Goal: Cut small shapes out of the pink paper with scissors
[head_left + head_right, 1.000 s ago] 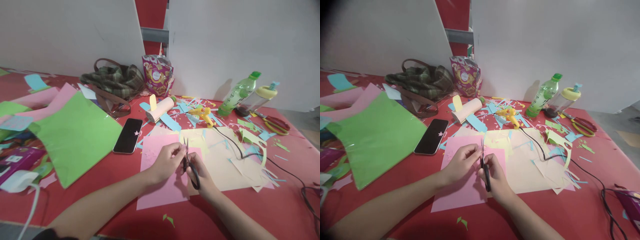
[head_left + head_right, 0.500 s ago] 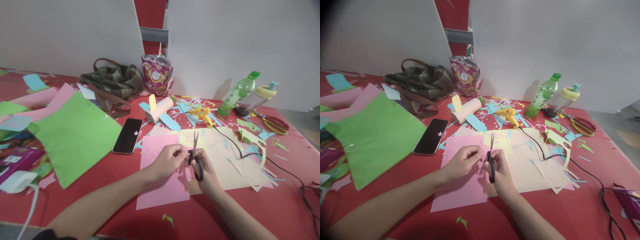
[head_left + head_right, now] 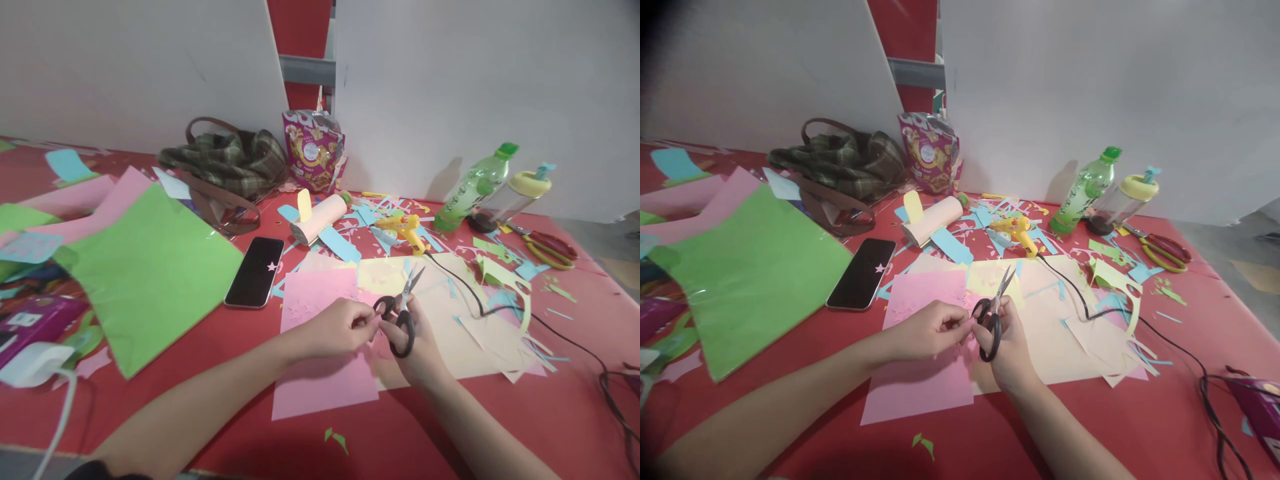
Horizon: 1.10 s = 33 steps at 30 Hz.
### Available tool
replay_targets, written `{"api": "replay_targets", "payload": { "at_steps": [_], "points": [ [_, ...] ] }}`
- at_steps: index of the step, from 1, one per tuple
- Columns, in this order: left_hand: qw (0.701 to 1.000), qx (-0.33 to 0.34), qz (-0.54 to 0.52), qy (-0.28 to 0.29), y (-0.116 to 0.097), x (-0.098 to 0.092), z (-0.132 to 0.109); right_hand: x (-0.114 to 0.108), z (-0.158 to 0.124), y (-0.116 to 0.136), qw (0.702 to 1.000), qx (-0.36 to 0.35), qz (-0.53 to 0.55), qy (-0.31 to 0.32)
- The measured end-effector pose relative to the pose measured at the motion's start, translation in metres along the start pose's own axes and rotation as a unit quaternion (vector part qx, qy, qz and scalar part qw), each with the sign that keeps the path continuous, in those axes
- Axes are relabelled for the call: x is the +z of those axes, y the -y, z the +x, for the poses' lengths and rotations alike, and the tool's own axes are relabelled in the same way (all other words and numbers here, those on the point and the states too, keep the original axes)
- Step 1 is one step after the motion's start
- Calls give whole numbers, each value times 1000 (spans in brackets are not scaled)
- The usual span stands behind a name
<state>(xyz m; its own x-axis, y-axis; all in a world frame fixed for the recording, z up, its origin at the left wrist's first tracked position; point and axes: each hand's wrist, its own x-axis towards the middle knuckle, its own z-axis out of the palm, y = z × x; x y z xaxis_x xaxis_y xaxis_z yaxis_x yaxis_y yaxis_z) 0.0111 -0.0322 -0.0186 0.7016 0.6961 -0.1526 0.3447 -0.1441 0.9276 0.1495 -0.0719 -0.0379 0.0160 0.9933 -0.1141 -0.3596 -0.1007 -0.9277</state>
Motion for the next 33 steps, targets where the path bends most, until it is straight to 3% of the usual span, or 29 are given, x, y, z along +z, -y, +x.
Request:
{"api": "replay_targets", "payload": {
  "at_steps": [11,18,25,33],
  "points": [
    [998,12,37,-49,2,-7,1,-2,-2,-4,999,15,-43,-9],
    [998,23,53,-30,2,-9,0,-1,-2,-4,999,22,-47,-8],
    [994,27,44,-100,-4,-16,2,-1,-3,-3,997,12,-53,-56],
    [998,19,42,-52,-3,-11,0,-1,-2,-4,998,0,-43,-49]
  ]
}}
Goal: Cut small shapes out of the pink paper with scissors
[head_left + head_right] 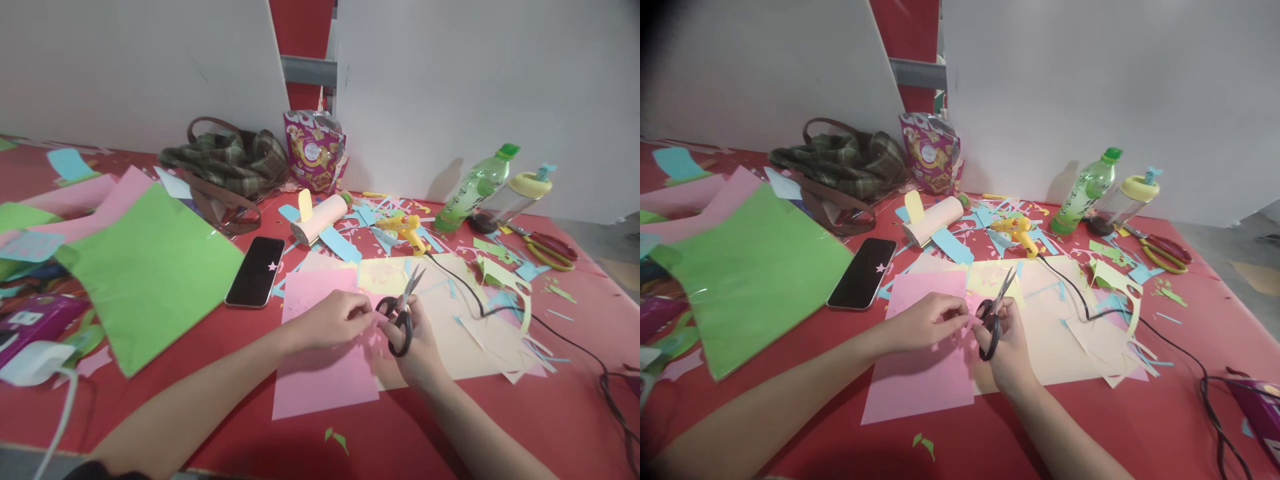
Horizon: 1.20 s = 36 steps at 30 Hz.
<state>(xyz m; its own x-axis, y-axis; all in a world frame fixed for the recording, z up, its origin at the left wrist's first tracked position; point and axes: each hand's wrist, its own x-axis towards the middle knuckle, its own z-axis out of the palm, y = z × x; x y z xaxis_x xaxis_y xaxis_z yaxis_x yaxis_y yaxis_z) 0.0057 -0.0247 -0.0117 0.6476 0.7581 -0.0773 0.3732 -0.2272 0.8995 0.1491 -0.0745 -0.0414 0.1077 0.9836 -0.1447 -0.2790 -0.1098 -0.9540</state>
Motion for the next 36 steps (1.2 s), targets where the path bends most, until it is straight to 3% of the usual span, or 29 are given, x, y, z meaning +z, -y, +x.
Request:
{"api": "replay_targets", "payload": {
  "at_steps": [8,12,22,27,32,36],
  "points": [
    [1000,3,-9,26,1,5,0,2,-1,1,1000,3,5,-1],
    [1000,6,-12,-9,1,-3,2,3,-2,2,1000,20,-5,8],
    [994,-5,-10,-110,-3,-29,4,4,-4,-1,982,48,15,183],
    [996,10,20,-83,-4,-30,3,3,-5,-1,971,50,2,233],
    [998,9,46,-31,-6,-30,2,1,-6,1,966,65,-17,251],
    [998,8,65,-23,-7,-30,1,1,-6,3,964,60,-18,259]
  ]
}}
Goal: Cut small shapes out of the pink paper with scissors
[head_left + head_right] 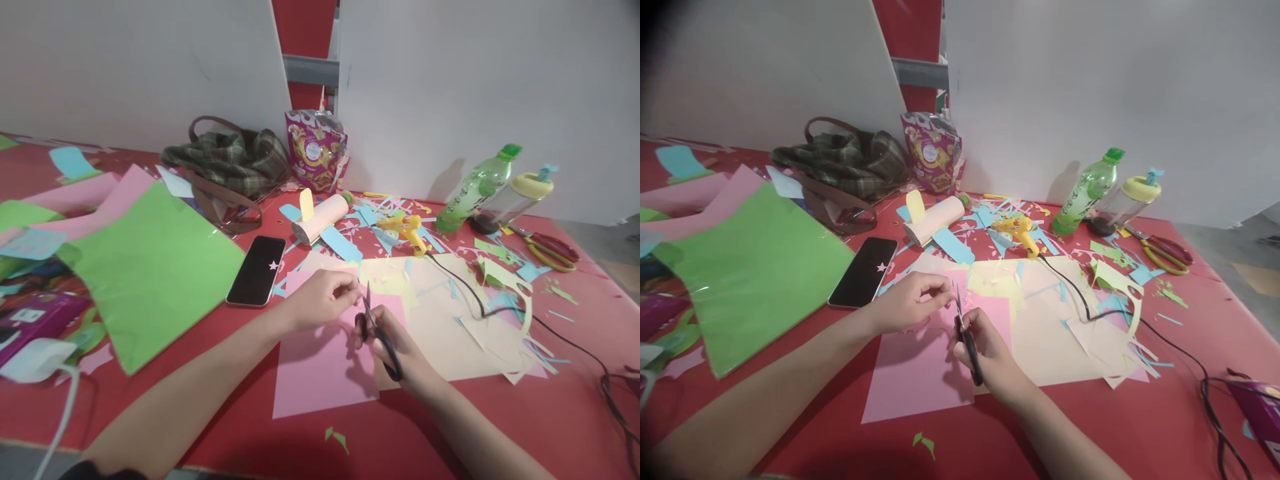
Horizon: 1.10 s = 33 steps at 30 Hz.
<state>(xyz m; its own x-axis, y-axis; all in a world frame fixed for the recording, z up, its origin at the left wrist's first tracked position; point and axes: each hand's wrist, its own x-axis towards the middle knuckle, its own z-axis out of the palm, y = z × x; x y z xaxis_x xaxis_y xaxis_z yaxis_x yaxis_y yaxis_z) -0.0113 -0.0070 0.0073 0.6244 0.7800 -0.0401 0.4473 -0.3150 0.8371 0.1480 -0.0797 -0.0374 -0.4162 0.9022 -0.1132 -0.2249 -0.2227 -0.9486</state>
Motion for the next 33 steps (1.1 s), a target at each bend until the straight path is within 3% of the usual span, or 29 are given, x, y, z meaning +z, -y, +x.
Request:
{"api": "replay_targets", "payload": {
  "at_steps": [16,33],
  "points": [
    [1000,-13,-16,17,-2,-4,-1,1,1,2,1000,-2,-1,16],
    [999,-8,38,33,2,-8,-1,0,0,1,999,3,3,34]
  ]
}}
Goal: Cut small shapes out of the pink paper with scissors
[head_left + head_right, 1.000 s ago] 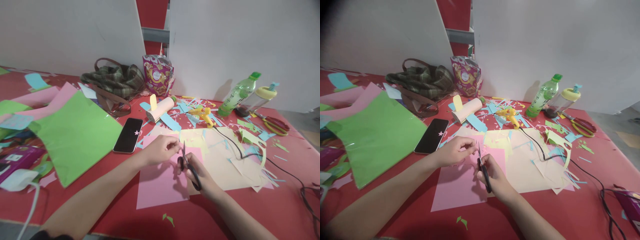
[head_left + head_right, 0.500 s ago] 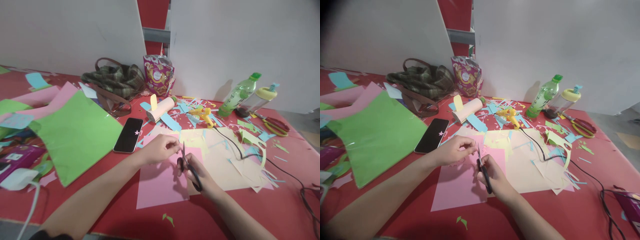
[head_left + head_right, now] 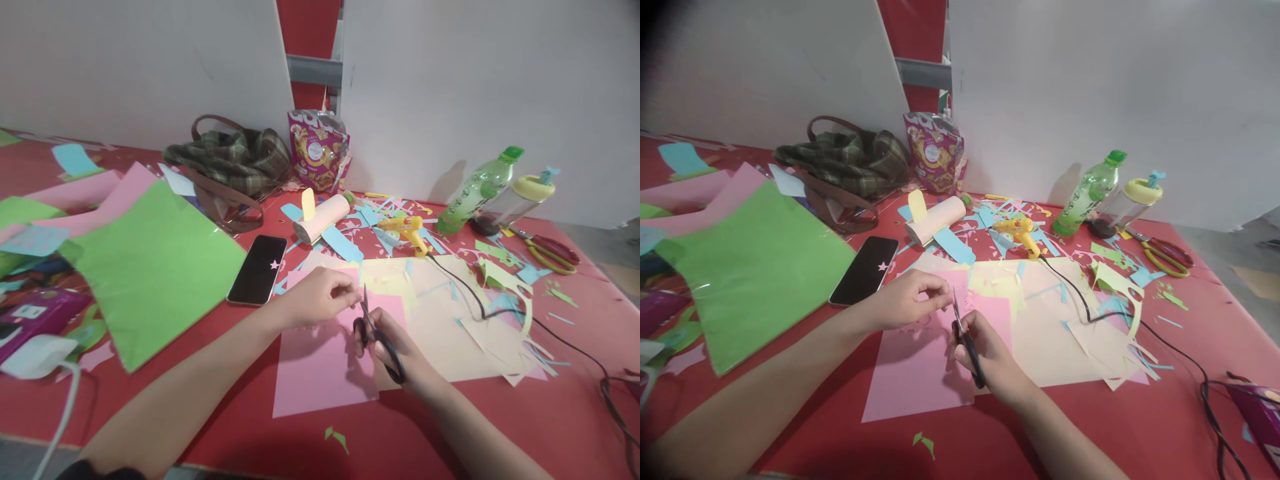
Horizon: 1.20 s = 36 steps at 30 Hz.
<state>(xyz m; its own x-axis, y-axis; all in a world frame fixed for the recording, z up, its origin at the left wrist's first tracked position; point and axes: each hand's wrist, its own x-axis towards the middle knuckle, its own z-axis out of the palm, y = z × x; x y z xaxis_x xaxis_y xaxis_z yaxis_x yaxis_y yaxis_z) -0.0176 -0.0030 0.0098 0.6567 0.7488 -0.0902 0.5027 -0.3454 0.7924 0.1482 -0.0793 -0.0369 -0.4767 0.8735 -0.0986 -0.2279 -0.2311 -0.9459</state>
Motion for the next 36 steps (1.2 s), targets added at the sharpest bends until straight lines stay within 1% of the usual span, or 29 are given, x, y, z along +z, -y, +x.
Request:
{"api": "replay_targets", "payload": {
  "at_steps": [4,9,20,28,36],
  "points": [
    [1000,2,-7,-3,-1,0,-1,0,0,-1,1000,-5,3,-6],
    [1000,-2,-20,-3,0,0,0,0,0,-1,1000,-19,11,6],
    [1000,0,-25,-8,1,2,0,-1,0,-5,1000,-11,14,5],
    [999,-2,-34,-9,1,3,0,0,0,-3,998,-6,58,17],
    [999,4,-35,-5,-1,2,0,2,1,-2,998,-3,65,20]
  ]
}}
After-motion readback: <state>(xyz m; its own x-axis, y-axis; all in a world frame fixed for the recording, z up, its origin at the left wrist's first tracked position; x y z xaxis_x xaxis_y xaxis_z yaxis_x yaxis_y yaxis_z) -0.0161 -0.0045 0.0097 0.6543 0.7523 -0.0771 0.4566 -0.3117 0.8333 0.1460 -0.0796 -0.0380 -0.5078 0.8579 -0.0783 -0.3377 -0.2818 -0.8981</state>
